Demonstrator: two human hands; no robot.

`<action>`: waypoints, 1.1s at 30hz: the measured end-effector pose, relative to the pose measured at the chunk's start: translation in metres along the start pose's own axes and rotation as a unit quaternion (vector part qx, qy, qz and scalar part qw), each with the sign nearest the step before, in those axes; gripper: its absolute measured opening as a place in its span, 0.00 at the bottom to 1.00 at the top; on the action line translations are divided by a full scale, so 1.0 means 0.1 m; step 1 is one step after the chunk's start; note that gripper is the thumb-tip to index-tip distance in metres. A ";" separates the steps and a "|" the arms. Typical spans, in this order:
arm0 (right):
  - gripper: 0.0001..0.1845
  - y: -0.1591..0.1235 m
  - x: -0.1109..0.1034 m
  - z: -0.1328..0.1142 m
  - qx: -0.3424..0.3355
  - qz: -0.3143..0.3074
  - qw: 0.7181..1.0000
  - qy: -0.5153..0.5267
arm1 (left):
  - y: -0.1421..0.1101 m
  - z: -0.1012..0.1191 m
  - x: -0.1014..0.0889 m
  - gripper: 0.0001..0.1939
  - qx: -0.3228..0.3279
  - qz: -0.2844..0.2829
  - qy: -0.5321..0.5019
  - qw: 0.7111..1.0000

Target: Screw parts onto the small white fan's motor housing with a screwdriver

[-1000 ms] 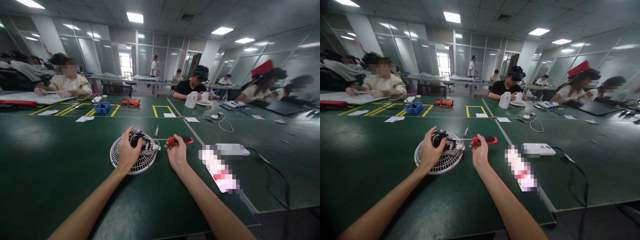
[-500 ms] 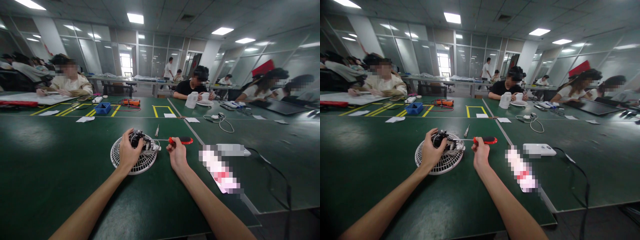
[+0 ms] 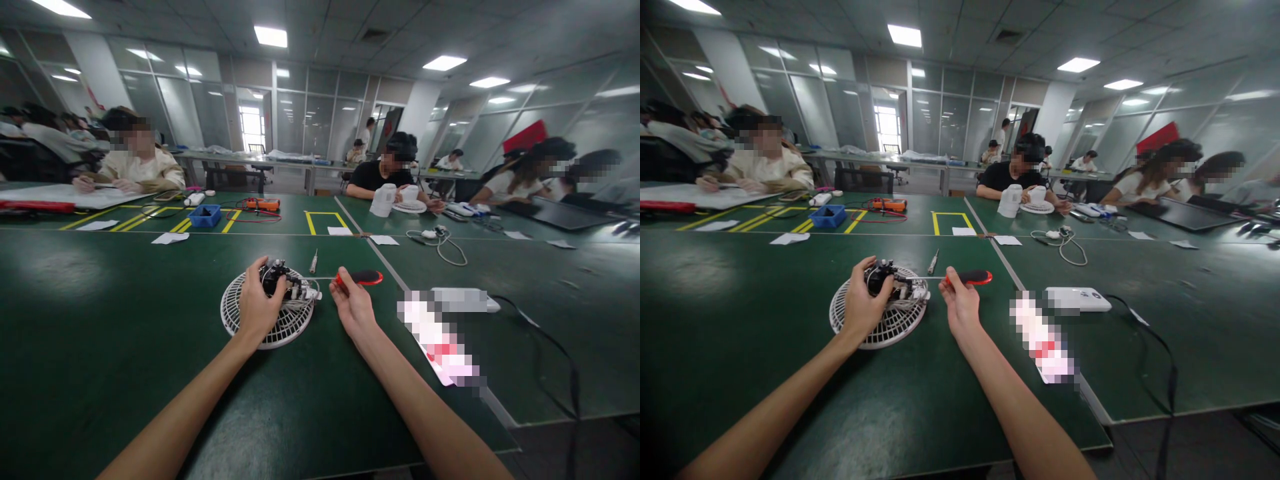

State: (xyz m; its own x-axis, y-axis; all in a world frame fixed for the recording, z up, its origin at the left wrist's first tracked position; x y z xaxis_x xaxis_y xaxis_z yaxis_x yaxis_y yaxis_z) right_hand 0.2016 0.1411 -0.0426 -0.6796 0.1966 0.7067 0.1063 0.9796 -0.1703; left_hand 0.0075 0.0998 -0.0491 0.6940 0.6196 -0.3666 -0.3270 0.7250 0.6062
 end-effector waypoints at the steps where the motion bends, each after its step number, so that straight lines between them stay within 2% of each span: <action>1: 0.15 0.00 0.00 0.00 -0.001 -0.001 1.000 0.004 | 0.00 0.00 0.00 0.26 0.003 0.001 0.003 1.000; 8: 0.11 0.04 0.01 -0.07 0.012 -0.002 1.000 0.024 | -0.01 0.04 0.00 0.24 0.028 -0.008 0.016 0.999; 17: 0.12 0.03 -0.02 -0.06 0.020 0.009 1.000 -0.020 | -0.01 0.02 0.01 0.25 -0.001 -0.003 -0.001 1.000; 21: 0.13 0.04 -0.02 -0.10 -0.001 -0.002 0.999 -0.042 | -0.01 0.01 0.01 0.24 -0.004 0.004 -0.007 1.000; 33: 0.09 0.00 0.01 -0.11 0.011 -0.012 1.000 0.013 | -0.02 -0.01 0.02 0.24 -0.003 0.010 -0.009 1.000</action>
State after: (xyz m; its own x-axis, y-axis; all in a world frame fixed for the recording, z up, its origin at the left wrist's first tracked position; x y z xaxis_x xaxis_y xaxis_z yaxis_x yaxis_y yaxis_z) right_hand 0.2090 0.1420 -0.0347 -0.6626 0.1751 0.7282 0.0743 0.9829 -0.1688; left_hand 0.0093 0.0997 -0.0516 0.6987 0.6283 -0.3420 -0.3442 0.7144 0.6092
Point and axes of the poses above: each hand's wrist, its own y-axis towards the middle knuckle, its own x-axis out of the palm, z = x × y, the point moved 2 cm from there along y, towards the middle knuckle, and after that the axes turned 4 degrees about -z, right-handed, at the moved point
